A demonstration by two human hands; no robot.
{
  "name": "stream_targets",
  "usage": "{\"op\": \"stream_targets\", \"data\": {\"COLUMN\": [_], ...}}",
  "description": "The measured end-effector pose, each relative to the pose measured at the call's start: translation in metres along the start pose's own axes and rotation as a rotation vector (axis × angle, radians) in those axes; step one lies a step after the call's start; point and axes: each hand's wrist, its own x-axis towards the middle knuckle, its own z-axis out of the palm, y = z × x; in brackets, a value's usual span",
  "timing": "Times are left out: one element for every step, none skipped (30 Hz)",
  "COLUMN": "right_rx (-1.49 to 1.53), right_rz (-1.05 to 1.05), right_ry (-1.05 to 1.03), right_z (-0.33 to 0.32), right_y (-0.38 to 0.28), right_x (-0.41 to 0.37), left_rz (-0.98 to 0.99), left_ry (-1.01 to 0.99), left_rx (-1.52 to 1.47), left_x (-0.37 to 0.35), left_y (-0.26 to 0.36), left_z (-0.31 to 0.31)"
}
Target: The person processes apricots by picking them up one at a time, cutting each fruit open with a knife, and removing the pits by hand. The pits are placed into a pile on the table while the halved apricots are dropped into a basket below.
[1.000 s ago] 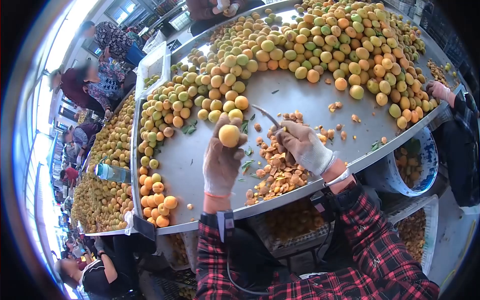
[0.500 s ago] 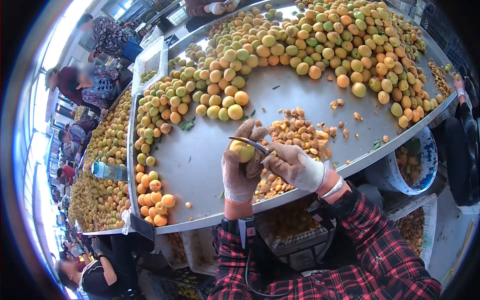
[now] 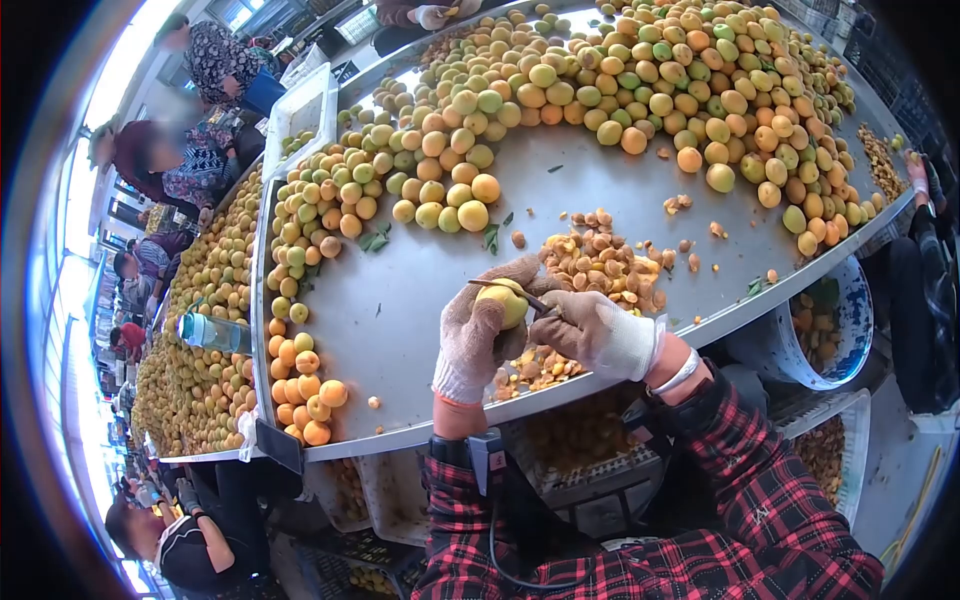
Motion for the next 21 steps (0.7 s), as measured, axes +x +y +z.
{"op": "stream_targets", "data": {"right_rx": [-0.001,-0.001,0.009,0.008,0.054,0.100,0.098,0.012,-0.074,-0.075,-0.239,-0.403,-0.404,-0.382,-0.358,-0.355,-0.315,-0.277,-0.328,-0.328,-0.378], "right_rz": [0.053,0.105,0.194,0.193,0.074,-0.044,-0.043,-0.103,-0.164,-0.161,-0.183,-0.205,-0.204,-0.187,-0.169,-0.170,-0.086,-0.003,0.043,0.043,0.017], "right_ry": [-0.063,-0.126,-0.160,-0.158,-0.062,0.033,0.035,0.114,0.190,0.186,0.209,0.232,0.228,0.180,0.133,0.128,0.082,0.037,0.011,0.011,0.016], "right_z": [-0.005,-0.008,-0.012,-0.010,-0.004,0.001,0.006,0.010,0.013,0.014,0.014,0.013,0.011,0.008,0.005,0.003,0.001,-0.001,-0.002,-0.001,0.001], "right_y": [-0.001,-0.003,-0.009,-0.008,-0.003,0.002,0.006,0.009,0.013,0.017,0.022,0.025,0.025,0.023,0.021,0.018,0.013,0.011,0.011,0.013,0.016], "right_x": [0.000,0.000,0.000,-0.001,-0.002,-0.002,-0.001,0.000,0.002,0.003,0.004,0.005,0.005,0.007,0.008,0.009,0.009,0.010,0.011,0.010,0.009], "left_rz": [0.000,-0.041,-0.082,-0.080,0.031,0.142,0.211,0.210,0.137,0.065,-0.002,-0.001,-0.016,-0.029,-0.009,-0.008,-0.030,-0.051,-0.118,-0.118,-0.129], "left_ry": [0.000,-0.074,-0.151,-0.153,-0.025,0.104,0.187,0.186,0.177,0.169,0.103,0.105,0.112,0.121,0.085,0.091,0.132,0.169,0.221,0.222,0.194], "left_rx": [0.000,-0.012,-0.023,-0.023,-0.078,-0.133,-0.158,-0.162,-0.287,-0.412,-0.509,-0.512,-0.543,-0.574,-0.620,-0.619,-0.427,-0.235,0.086,0.086,0.115], "left_x": [0.000,0.001,0.002,0.005,0.008,0.011,0.016,0.017,0.017,0.016,0.015,0.014,0.013,0.013,0.012,0.010,0.009,0.009,0.010,0.008,0.005], "left_y": [0.002,0.003,0.005,0.002,-0.005,-0.011,-0.021,-0.031,-0.036,-0.039,-0.041,-0.035,-0.027,-0.022,-0.020,-0.017,-0.012,-0.005,0.002,0.002,0.002], "left_z": [-0.005,-0.009,-0.011,-0.005,0.007,0.020,0.028,0.029,0.029,0.030,0.029,0.034,0.039,0.041,0.034,0.028,0.023,0.023,0.027,0.026,0.025]}}
